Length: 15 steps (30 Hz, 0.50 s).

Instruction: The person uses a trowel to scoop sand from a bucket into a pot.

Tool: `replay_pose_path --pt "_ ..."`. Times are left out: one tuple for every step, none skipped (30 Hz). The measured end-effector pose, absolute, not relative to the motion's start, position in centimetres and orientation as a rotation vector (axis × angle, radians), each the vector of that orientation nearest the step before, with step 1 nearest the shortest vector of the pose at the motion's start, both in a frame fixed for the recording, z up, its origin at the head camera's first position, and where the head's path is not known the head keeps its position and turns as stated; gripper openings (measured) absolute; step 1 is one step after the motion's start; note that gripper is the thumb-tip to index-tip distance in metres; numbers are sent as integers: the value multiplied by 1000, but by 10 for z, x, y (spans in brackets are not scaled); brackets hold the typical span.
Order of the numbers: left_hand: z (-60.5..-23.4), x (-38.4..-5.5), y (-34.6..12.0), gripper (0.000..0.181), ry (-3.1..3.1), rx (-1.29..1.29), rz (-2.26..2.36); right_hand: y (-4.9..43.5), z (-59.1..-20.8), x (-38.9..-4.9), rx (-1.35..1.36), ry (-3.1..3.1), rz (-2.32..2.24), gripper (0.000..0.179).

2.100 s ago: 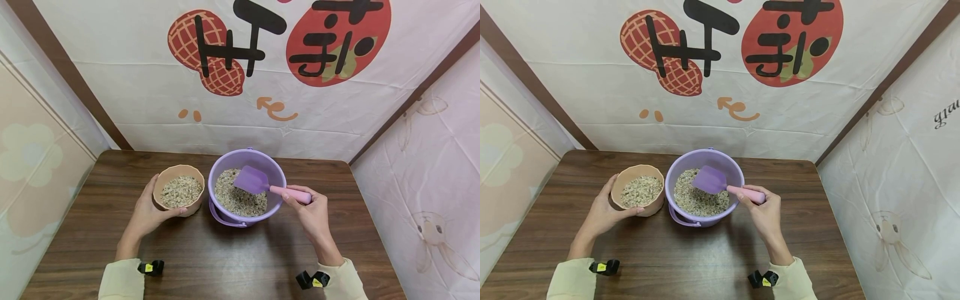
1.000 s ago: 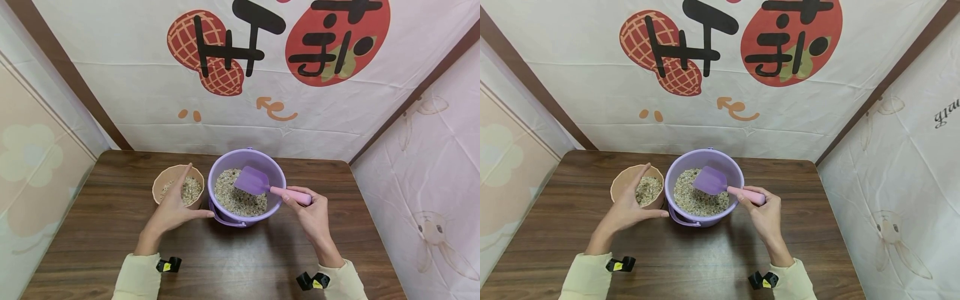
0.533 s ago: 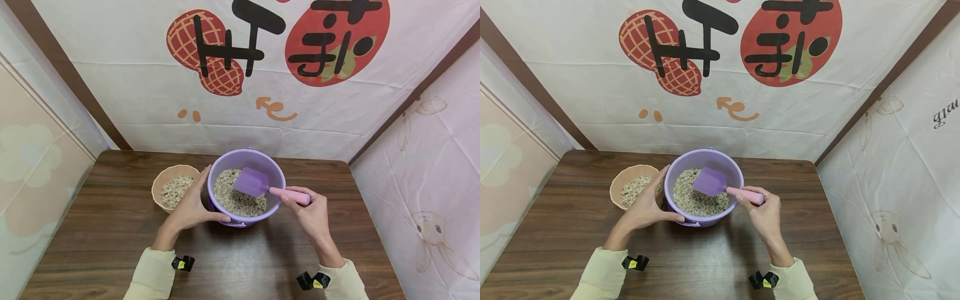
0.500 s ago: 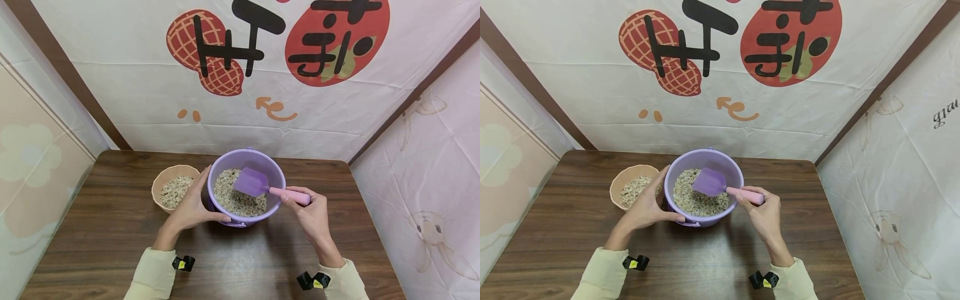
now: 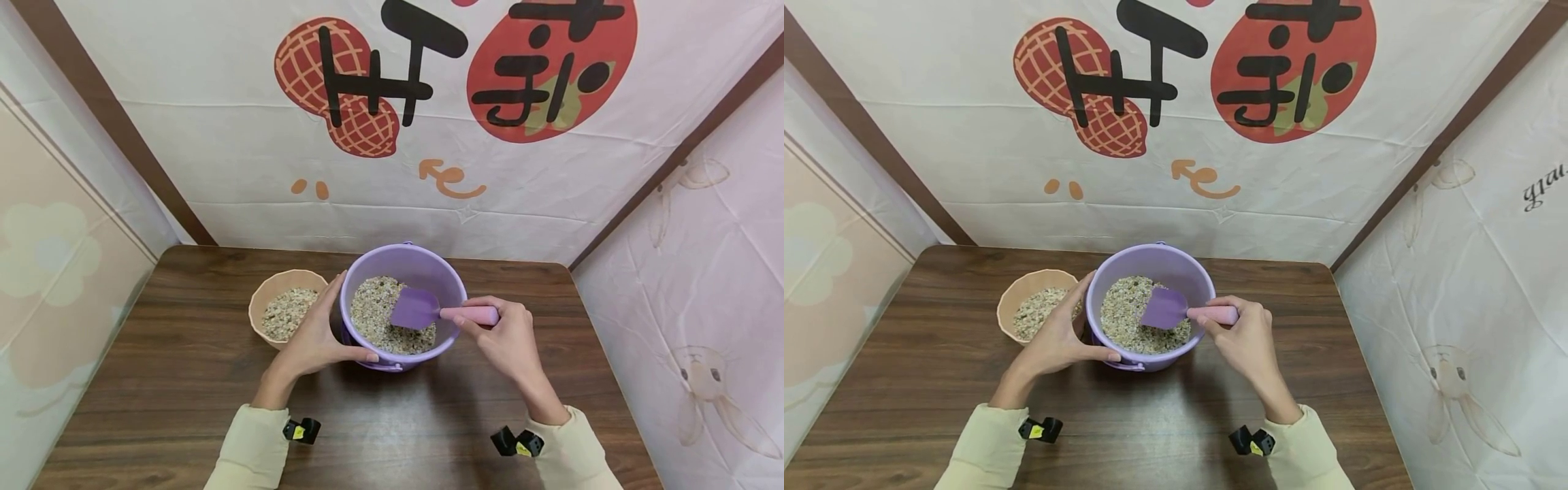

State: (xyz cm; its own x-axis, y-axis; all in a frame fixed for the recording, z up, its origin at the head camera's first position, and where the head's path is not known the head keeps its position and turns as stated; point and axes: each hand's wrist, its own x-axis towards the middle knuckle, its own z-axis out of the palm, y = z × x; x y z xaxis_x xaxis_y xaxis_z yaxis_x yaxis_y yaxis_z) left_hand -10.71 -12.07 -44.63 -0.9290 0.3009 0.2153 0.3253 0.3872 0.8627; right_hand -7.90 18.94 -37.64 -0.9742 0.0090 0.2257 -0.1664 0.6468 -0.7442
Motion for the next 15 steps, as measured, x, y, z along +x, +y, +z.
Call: replay_pose_path --pt "-446 -107 -121 142 -2600 -584 -1622 188 -375 -81 131 -2670 1205 17" --pt "-446 -107 -121 142 -2604 -579 -1620 187 -373 -82 133 -2680 1186 17" --pt "-446 -107 -121 142 -2608 -577 -1618 186 -372 -84 133 -2691 1170 16" --pt "-446 -107 -121 142 -2612 -574 -1614 184 -371 -86 136 -2705 1162 15" --pt "-447 -107 -121 142 -2616 -574 -1609 183 -370 -88 136 -2715 1151 15" --pt "-447 -107 -121 142 -2619 -569 -1608 181 -369 -89 134 -2727 1141 16" --pt "-447 -107 -121 142 -2622 -566 -1607 180 -368 -90 135 -2742 1129 16" --pt "-447 -107 -121 143 -2625 -562 -1607 178 -368 -92 137 -2756 1122 17" --pt "-447 -107 -121 143 -2627 -558 -1608 177 -367 -93 140 -2771 1113 18" --pt "-447 -107 -121 143 -2629 -553 -1610 176 -366 -94 140 -2785 1106 18" --pt "-448 -107 -121 143 -2631 -549 -1611 175 -366 -96 145 -2796 1099 19" --pt "-448 -107 -121 143 -2630 -545 -1615 174 -366 -97 146 -2806 1088 19" --pt "-448 -107 -121 143 -2631 -544 -1617 173 -366 -98 147 -2815 1080 18" --pt "-448 -108 -121 143 -2631 -544 -1618 172 -366 -98 145 -2821 1077 18" --pt "-449 -108 -121 143 -2630 -545 -1617 171 -366 -99 149 -2826 1074 17"
